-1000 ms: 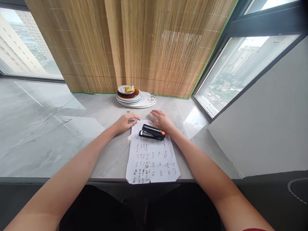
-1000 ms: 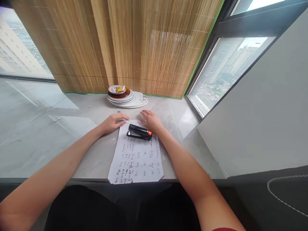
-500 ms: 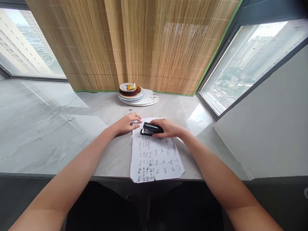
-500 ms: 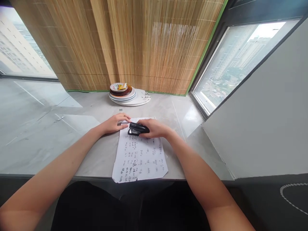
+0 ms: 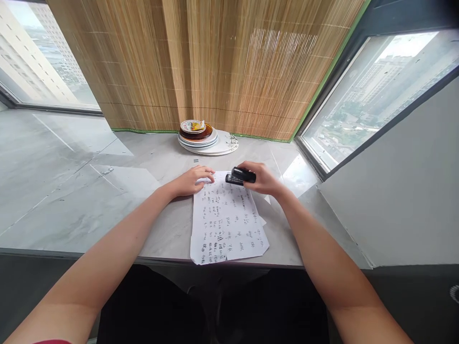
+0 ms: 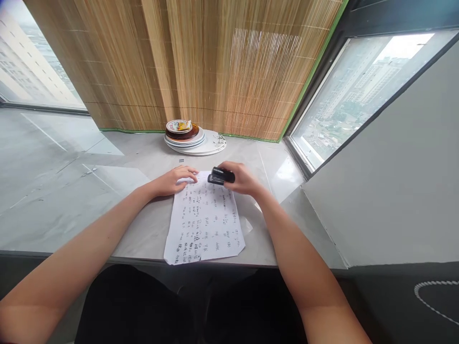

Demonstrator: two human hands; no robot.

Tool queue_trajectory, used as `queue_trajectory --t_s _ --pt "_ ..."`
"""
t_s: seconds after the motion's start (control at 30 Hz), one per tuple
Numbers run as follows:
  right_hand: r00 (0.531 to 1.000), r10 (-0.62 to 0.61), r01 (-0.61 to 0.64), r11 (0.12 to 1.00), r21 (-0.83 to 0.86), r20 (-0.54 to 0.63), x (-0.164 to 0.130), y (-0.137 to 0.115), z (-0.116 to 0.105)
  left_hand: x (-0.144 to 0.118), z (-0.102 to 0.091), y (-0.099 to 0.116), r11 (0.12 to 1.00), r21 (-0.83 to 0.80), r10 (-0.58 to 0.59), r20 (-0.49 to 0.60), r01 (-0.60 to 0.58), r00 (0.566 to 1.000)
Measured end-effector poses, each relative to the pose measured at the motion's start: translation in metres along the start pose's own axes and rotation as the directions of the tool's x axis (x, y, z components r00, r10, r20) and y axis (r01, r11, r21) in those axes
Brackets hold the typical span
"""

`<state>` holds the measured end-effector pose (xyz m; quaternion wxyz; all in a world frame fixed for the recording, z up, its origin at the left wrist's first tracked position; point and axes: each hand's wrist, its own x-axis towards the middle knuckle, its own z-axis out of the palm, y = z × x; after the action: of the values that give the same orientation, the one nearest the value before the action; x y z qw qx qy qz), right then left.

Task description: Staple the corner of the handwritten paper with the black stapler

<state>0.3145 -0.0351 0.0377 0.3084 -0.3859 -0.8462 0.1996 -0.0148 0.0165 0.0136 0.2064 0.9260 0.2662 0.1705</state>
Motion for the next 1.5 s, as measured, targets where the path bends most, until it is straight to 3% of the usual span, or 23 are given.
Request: queue_trajectory --t_s 0.13,0.27,0.4,0.57,0.73,0.9,1.1,1.33,1.43,1.5 --pt "0.96 0.214 -0.238 0.964 -0.122 -0.18 -0.005 0.016 -0.023 0.002 0.005 0.007 0.997 0.073 -0.015 0.018 0.014 1.0" --pt "0.932 0.349 -0.362 0.903 -0.233 -0.094 -0.007 0.022 -0.03 0.007 0.014 0.014 0.992 0.121 -0.049 0.095 0.038 0.994" --pt "0.905 0.424 -0.407 0.854 -0.323 -0.02 -0.005 0.015 -0.025 0.009 0.017 0.027 0.986 0.161 -0.044 0.063 0.033 0.997" --pt "0.931 0.361 -0.324 0.888 -0.327 0.058 -0.002 0.005 -0.014 0.009 0.021 0.044 0.981 0.193 -0.022 0.025 0.017 0.999" --pt "0.956 0.281 -0.243 0.917 -0.315 0.083 -0.002 0.002 -0.011 0.008 0.03 0.044 0.983 0.156 0.068 0.157 -0.093 0.985" --pt "0.974 0.163 -0.134 0.975 -0.174 0.16 -0.001 -0.012 -0.015 0.007 0.033 0.043 0.987 0.104 0.102 0.177 -0.122 0.979" --pt "0.972 0.156 -0.142 0.986 -0.087 0.178 0.001 -0.021 -0.015 0.008 0.032 0.048 0.988 0.103 0.092 0.2 -0.114 0.976" --pt "0.982 0.171 -0.17 0.985 -0.02 0.077 0.002 -0.018 -0.005 0.008 0.033 0.048 0.996 0.051 0.065 0.172 -0.074 0.983" --pt "0.979 0.153 -0.144 0.987 -0.072 0.136 0.002 -0.015 -0.006 0.007 0.032 0.047 0.997 0.049 0.051 0.151 -0.059 0.987" --pt "0.978 0.18 -0.166 0.977 -0.134 0.102 0.0 -0.008 -0.008 0.008 0.031 0.047 0.995 0.065 0.071 0.124 -0.079 0.99"
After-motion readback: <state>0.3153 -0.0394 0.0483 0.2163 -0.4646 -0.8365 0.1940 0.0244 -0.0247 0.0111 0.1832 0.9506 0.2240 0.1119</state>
